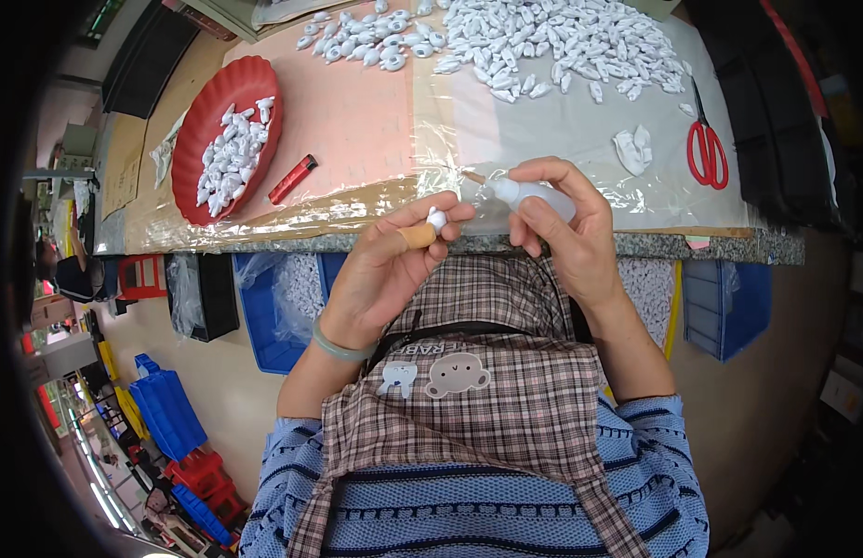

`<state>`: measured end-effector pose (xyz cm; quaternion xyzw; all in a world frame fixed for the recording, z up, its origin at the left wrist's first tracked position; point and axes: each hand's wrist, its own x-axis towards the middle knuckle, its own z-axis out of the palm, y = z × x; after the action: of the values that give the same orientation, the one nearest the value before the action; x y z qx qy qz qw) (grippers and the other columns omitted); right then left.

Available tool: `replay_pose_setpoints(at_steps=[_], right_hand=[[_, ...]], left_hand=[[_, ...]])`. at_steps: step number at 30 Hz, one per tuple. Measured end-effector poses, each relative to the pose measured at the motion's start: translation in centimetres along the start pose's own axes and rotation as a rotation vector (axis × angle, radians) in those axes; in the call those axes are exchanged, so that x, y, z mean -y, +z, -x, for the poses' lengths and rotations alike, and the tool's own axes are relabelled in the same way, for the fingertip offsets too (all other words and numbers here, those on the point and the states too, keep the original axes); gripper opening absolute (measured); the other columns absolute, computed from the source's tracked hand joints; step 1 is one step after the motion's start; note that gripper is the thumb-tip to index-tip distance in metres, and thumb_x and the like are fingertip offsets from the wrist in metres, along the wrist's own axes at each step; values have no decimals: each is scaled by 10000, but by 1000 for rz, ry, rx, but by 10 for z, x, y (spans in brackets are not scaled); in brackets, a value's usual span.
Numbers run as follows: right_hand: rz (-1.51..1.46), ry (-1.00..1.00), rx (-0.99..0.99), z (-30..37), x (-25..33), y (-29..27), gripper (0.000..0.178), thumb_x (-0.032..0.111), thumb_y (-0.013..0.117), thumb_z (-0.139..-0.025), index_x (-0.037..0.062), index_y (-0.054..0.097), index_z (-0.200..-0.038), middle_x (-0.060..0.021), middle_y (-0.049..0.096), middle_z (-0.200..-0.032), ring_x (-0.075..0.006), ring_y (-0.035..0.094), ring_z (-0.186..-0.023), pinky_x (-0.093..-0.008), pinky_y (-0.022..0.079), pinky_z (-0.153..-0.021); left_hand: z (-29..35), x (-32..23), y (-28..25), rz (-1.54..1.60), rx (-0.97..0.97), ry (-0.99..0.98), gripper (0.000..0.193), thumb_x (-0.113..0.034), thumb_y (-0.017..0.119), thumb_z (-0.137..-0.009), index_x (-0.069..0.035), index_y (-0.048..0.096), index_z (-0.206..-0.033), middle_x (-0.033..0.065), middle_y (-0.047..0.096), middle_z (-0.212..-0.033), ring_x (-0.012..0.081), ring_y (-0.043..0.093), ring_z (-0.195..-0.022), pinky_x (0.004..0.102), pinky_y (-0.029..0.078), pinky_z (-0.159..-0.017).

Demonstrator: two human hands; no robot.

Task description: The person assembles small plastic figurines by applying glue from a squeeze bottle and attaching small parts together by hand, placing the assembled figurines into a bowl.

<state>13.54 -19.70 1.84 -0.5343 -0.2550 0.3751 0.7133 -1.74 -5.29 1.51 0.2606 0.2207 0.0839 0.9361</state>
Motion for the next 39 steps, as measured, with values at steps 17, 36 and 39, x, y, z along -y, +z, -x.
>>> replay_pose_setpoints(at_steps=[17, 36, 39], right_hand=[[113, -129, -113, 3, 21, 6, 426, 147, 685, -842, -6, 470, -1176, -144, 623, -989, -94, 542, -582, -174, 411, -478], [488, -484, 34, 16, 25, 7, 391, 156, 581, -917, -53, 457, -1223, -181, 623, -985, -134, 611, -715, -234, 510, -630], [529, -486, 36, 18, 25, 7, 392, 168, 590, -912, -56, 473, -1211, -185, 626, -991, -172, 648, -759, -251, 527, -636]], left_hand=[[7, -3, -6, 54, 94, 74, 334, -58, 579, -873, 41, 541, -1189, 193, 578, -1153, 174, 578, -922, 233, 509, -793], [9, -1, -12, 42, 60, 30, 311, -50, 588, -873, 66, 553, -1160, 183, 616, -1041, 244, 651, -909, 269, 565, -807], [9, 0, -14, 22, 68, 21, 307, -55, 587, -875, 65, 556, -1155, 184, 617, -1041, 247, 651, -917, 276, 566, -813]])
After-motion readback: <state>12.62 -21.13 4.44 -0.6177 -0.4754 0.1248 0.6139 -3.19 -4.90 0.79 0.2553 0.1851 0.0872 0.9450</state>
